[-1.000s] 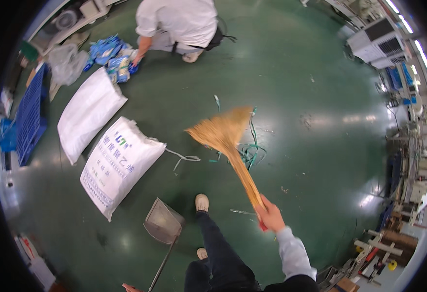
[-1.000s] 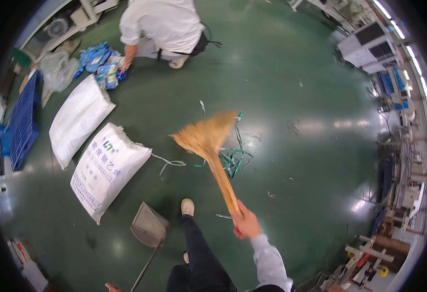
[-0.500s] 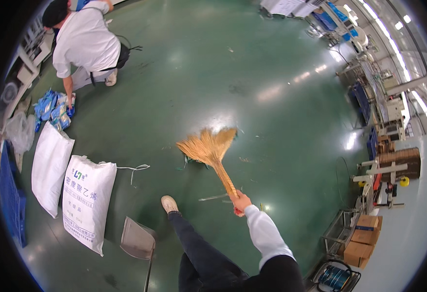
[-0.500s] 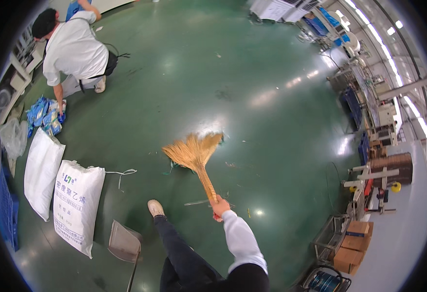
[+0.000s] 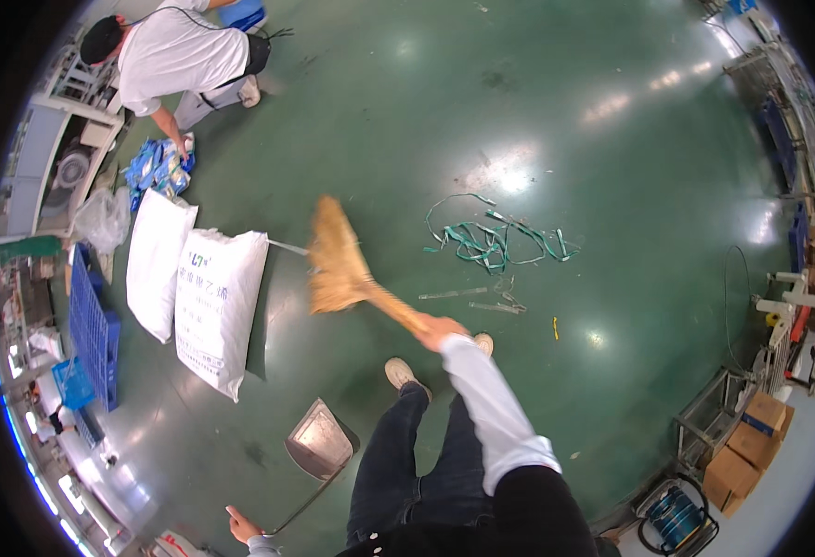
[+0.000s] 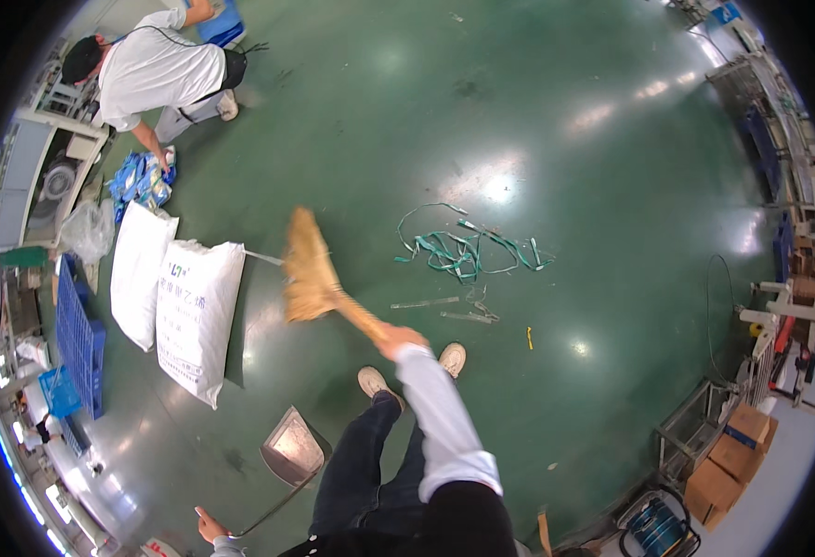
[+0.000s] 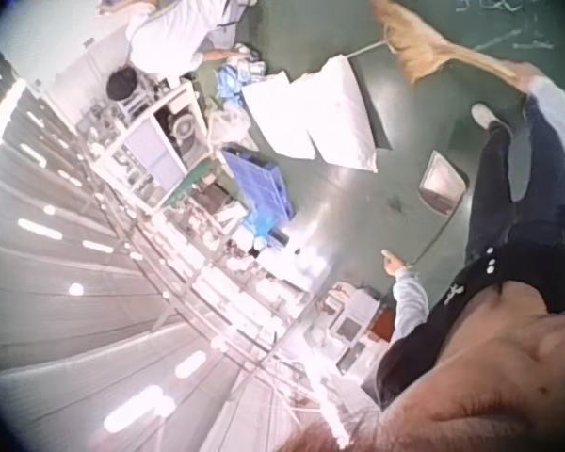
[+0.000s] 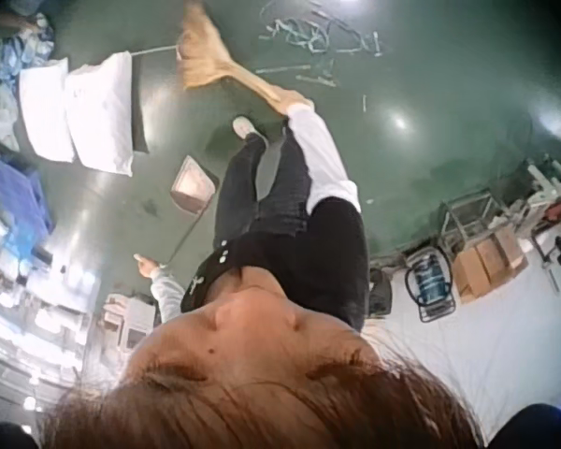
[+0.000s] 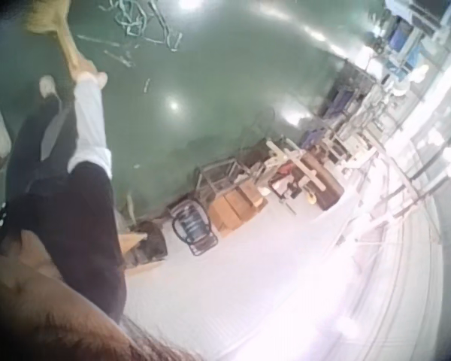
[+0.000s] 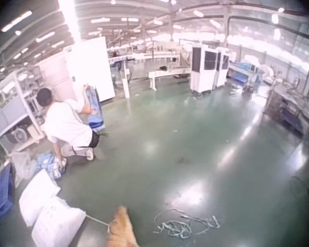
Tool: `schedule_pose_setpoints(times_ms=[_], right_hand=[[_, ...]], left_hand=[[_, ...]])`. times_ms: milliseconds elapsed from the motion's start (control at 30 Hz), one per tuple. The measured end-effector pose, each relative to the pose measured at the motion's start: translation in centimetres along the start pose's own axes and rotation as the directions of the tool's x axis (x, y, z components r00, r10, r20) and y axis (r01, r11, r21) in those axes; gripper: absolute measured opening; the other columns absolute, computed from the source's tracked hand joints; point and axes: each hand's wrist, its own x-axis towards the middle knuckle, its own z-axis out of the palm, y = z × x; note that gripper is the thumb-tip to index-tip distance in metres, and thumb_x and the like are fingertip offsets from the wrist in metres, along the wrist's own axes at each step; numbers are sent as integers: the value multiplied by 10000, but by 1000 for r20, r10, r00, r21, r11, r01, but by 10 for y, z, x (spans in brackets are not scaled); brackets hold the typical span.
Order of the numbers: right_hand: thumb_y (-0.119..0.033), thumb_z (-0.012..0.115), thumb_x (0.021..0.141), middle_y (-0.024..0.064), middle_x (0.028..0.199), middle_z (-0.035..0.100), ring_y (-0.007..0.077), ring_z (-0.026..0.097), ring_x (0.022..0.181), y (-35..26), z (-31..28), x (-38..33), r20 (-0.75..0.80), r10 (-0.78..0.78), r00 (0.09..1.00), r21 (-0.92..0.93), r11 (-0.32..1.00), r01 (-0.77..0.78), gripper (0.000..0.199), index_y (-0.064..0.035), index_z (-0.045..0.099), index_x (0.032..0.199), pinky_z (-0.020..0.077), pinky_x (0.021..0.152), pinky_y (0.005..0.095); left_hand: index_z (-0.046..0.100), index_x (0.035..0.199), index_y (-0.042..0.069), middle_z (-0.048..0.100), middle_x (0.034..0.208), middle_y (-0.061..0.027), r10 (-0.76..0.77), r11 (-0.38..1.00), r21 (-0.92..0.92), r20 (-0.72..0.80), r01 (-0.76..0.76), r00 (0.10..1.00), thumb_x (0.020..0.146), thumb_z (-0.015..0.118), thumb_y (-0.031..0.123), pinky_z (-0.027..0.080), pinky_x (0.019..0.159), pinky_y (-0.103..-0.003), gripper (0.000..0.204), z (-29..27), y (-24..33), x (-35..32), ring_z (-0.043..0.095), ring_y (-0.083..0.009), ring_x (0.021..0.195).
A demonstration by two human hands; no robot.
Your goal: The person sweeps debris with a broom and dustpan, collects plastic scraps by hand, and then places blue packages of wipes into a large plastic bag.
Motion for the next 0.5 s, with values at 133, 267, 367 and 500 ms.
schedule_pose_setpoints(times_ms=[133,267,367,500], right_hand=[[-441,538,798,179,1033,617,382,579,969,164,-55,-116,-64,315,947,-88,943,-320,540,-302,370,1292,460,839,461],[-378,565,807,199,844,637,376,622,777,170,-135,-234,-155,297,942,-192,926,-324,603,-205,343,1341,504,713,462],[-386,571,809,192,825,638,374,624,767,165,-143,-290,-77,252,965,-215,940,-263,629,-192,334,1359,501,699,476],[-422,566,807,166,859,653,344,629,811,199,-153,-241,42,132,990,-348,931,-109,580,-149,437,1302,500,740,431]], left_hand=[[541,663,-48,500,561,-114,-40,986,158,-105,57,994,829,414,650,383,520,-396,729,-25,4,-43,428,-220,527],[586,766,-32,513,564,-123,-177,981,60,-138,187,975,783,418,698,401,397,-391,749,-40,19,-57,487,-255,410],[593,768,-66,564,622,-149,-303,953,-46,-109,299,947,774,441,700,412,392,-397,781,-21,73,-74,507,-271,430],[588,770,-67,541,587,-133,-344,937,-96,-95,335,934,780,434,696,396,349,-374,779,-11,131,-86,482,-265,379]])
